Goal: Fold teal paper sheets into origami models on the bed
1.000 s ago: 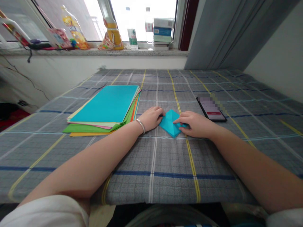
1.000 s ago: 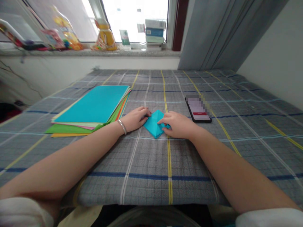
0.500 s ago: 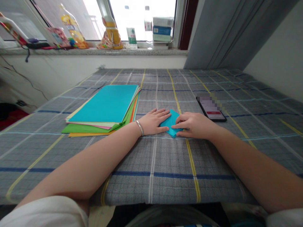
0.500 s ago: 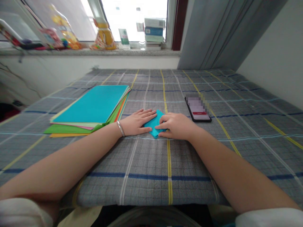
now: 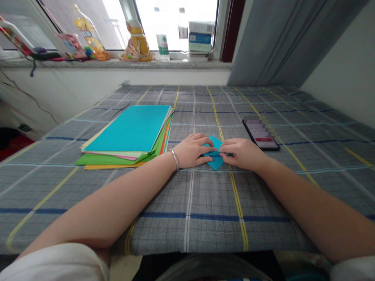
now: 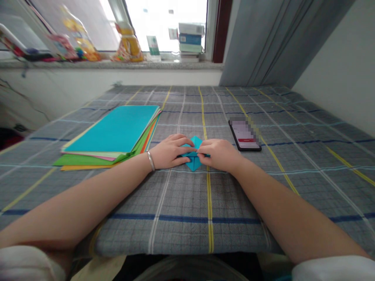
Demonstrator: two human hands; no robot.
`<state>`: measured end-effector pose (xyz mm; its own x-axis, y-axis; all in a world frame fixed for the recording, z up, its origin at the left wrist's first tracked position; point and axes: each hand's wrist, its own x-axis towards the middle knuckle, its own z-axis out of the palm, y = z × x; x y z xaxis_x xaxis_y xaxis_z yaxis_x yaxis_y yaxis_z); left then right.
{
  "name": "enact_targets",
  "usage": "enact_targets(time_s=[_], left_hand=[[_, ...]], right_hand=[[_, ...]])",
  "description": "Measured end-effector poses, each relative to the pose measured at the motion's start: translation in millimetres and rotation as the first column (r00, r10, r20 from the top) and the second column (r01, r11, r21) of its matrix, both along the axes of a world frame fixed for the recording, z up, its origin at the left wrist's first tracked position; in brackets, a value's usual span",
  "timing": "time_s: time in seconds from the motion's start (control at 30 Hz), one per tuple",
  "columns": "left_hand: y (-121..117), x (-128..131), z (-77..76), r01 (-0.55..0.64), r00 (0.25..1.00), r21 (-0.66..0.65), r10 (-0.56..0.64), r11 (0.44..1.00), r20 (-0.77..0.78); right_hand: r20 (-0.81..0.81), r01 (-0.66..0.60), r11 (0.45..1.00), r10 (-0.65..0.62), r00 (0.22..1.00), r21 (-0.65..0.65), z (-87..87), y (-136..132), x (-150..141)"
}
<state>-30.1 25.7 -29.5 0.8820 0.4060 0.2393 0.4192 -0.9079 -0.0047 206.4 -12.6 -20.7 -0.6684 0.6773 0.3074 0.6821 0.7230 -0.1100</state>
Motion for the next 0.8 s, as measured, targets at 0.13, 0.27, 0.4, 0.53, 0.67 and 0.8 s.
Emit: enact_targets(time_s=[0.13,0.27,0.4,0.53,0.67,0.8], left_hand=[[-0.3,4.5,-0.2,0.007,1.000,0.014,-0.008,1.000,0.029],[1.9,7.0,-3.9,-0.033,0.993,-0.026,0.035,0.999,0.109],[3.7,8.7,-4.9,-0.116,0.982,-0.073,0.126,0.990,0.138],[4.1,9.4,-5.0,-0.151,0.965,-0.147,0.178,0.978,0.191],[4.7,9.6,-6.8,-0.156,0.949,-0.199,0.203,0.967,0.242],[6.7,10.3,-10.1,-0.184,0.937,-0.228,0.240,0.956,0.253]], right_hand=[[-0.058,0.081,0.997,-0.080,0.995,0.007,-0.4,-0.1,-0.6],[-0.015,0.125,0.992,-0.125,0.992,-0.009,-3.2,0.3,-3.4],[-0.001,0.182,0.981,-0.182,0.983,-0.061,-7.0,5.6,-4.5],[-0.076,0.159,0.976,-0.172,0.982,-0.147,-9.2,10.5,-3.9],[-0.199,0.151,0.973,-0.185,0.962,-0.176,-8.9,11.6,-8.0],[-0.285,0.137,0.975,-0.184,0.940,-0.178,-9.9,13.8,-12.3]])
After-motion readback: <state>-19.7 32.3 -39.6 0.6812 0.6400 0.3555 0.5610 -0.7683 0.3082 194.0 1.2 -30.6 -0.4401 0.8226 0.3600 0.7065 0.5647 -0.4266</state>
